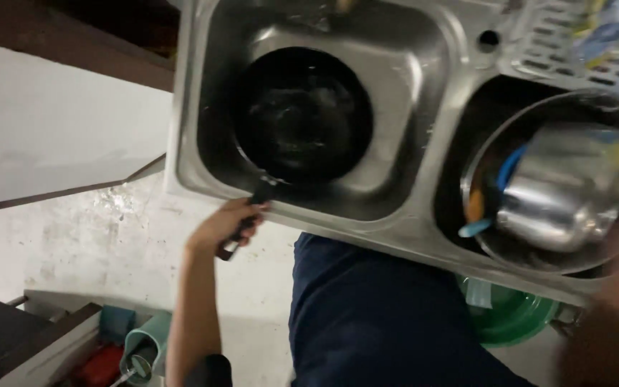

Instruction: The person washes a black frying pan in a double-basin stainless steel sink. They scrape food residue with a wooden spoon, rinse with water from a plastic cup, and scrub the pan with a yellow sponge. The pan remains in the sink at the end of the clip.

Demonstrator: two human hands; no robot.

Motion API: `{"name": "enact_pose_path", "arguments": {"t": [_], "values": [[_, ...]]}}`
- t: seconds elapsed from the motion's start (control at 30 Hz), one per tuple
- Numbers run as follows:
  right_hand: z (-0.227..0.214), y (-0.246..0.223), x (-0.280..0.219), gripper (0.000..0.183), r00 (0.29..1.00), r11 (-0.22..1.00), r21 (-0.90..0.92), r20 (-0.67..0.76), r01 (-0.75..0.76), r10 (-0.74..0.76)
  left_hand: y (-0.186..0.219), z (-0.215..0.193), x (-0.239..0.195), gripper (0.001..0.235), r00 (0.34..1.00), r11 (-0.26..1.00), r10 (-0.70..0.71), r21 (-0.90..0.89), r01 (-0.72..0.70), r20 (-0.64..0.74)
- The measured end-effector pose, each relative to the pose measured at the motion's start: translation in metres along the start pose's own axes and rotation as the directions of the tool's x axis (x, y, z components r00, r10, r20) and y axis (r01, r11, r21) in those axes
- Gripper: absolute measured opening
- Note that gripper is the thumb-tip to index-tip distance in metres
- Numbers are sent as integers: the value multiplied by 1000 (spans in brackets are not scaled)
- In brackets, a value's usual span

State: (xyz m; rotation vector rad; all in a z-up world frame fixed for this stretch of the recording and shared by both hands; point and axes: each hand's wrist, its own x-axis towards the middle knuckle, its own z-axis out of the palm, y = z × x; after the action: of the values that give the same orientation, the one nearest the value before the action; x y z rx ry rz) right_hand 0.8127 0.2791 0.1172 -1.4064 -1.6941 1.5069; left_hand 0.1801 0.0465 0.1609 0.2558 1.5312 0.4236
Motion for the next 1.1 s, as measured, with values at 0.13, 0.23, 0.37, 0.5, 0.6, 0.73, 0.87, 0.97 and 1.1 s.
{"name": "enact_pose_path", "arguments": {"t": [0.13, 0.23, 0.37, 0.5, 0.6, 0.73, 0.87, 0.97, 1.1], "values": [[292, -138, 37, 31, 994, 977, 184, 40, -104, 99, -26, -3, 15, 19, 1000, 999, 25, 41, -25, 8], [386, -70, 101, 40, 911, 800, -556, 411, 224, 31, -50, -4, 21, 28, 981, 992, 90, -98, -73, 173], [412, 4, 99, 41, 789, 263, -744, 565, 614, -243, -47, 4, 20, 10, 981, 976, 131, -191, -103, 141], [468, -82, 73, 54, 744, 965, -262, 640, -26, 194, -47, 12, 14, 11, 975, 953, 107, -298, -45, 193], [526, -87, 128, 63, 795, 1000, -21, 606, -20, 29, -33, 13, 6, 15, 981, 978, 79, -203, -43, 175], [558, -32, 211, 69, 975, 645, -749, 221, 154, 25, -37, 5, 4, 15, 984, 990, 49, -136, -26, 169], [559, -49, 190, 70, 833, 716, -440, 394, 541, -387, -32, -9, 11, 17, 953, 986, 65, -169, -15, 296], [534, -77, 201, 72, 651, 644, -185, 425, 742, -629, -19, -15, -2, 14, 954, 988, 59, -155, -13, 293], [455, -79, 214, 67, 915, 575, -712, 299, 402, -270, -28, -22, 0, 10, 969, 991, 65, -131, -35, 239]]}}
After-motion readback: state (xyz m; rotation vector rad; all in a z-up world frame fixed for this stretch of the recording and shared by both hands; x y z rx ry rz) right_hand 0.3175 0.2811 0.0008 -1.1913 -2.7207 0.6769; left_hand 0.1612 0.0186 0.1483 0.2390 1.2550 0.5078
